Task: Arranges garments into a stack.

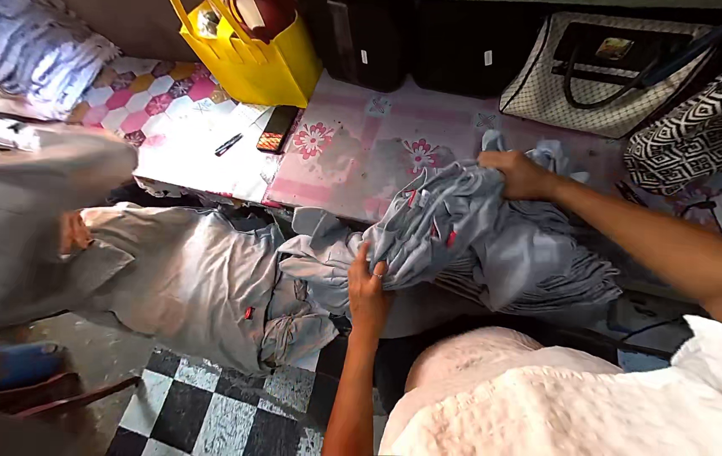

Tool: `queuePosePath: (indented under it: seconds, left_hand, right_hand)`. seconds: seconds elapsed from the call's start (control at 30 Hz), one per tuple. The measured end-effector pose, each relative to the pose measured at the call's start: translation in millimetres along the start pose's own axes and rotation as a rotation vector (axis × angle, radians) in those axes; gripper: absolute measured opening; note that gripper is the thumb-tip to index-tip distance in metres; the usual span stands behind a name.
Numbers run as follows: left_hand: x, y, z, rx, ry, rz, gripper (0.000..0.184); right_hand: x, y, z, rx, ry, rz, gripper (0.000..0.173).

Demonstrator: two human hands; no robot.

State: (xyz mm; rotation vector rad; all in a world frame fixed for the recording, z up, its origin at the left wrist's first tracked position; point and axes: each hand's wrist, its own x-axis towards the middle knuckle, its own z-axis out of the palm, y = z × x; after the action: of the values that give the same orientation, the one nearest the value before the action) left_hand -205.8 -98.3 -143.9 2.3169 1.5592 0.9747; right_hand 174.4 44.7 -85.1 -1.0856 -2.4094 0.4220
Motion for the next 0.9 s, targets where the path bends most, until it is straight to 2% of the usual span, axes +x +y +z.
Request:
queuePosePath:
  seconds: [0.07,0.13,0.2,0.3,0.37,0.47,0.57,0.7,0.77,0.83,0.9]
  left_hand:
    - [-8.8,0.1,-10.8,-0.025,-0.070,-0.062,0.025]
    - [-19.7,-3.1,-19.4,0.003,-0.115,-0.017,0.022]
    - [-31.0,-4.7,-24.7,0.054,-0.081,0.088,0.018]
    - [-46.9,3.1,-35.8,0.049,0.005,0.213,0.014]
    - [-54.7,15.4,-49.8,-0.025,0.045,0.267,0.016]
    - [-61.5,39.9,-71.2,-0.148,0.044,0.344,0.014]
    - [-73.8,54.2,-78.2,-0.175,0.000,0.380,0.016]
    - [-93.1,60.7,-68.8,-0.161,-0.053,0.393,0.023]
    - [-98.1,61.9,-67.9,-0.156,-0.070,0.397,0.025]
    - [-101.8,63.2,-68.3,-0.150,-0.076,0.404,0.025]
    - [-104.6,64.5,-67.4,-0.149,-0.078,0.424,0.025]
  right_hand:
    - [-45.0,-34.5,-4.5,-0.144,0.101,-0.214,0.031]
    - [-83.9,-70.6,-4.4,-0.221,0.130,-0.355,0.015]
    - [-112.1,-95.2,0.8,-0.213,0.150,-0.356,0.020]
    - [-124.4,-115.0,-12.7,-0.188,0.088,-0.194,0.036]
    - [-117.9,-119.6,-33.0,-0.215,-0.074,-0.053,0.057]
    - [-93.6,-118.9,-63.9,-0.251,-0.432,0.012,0.050]
    - [-56.1,-99.1,-72.9,-0.194,-0.591,-0.086,0.045]
    - [-13.8,-72.8,-47.6,0.055,-0.818,0.035,0.053]
    - [4.0,-77.7,-32.0,0.049,-0.970,0.088,0.063]
    - [17.8,-82.2,-17.5,0.040,-1.085,0.092,0.080]
    - [25.5,-83.6,-5.9,0.068,-1.148,0.073,0.084]
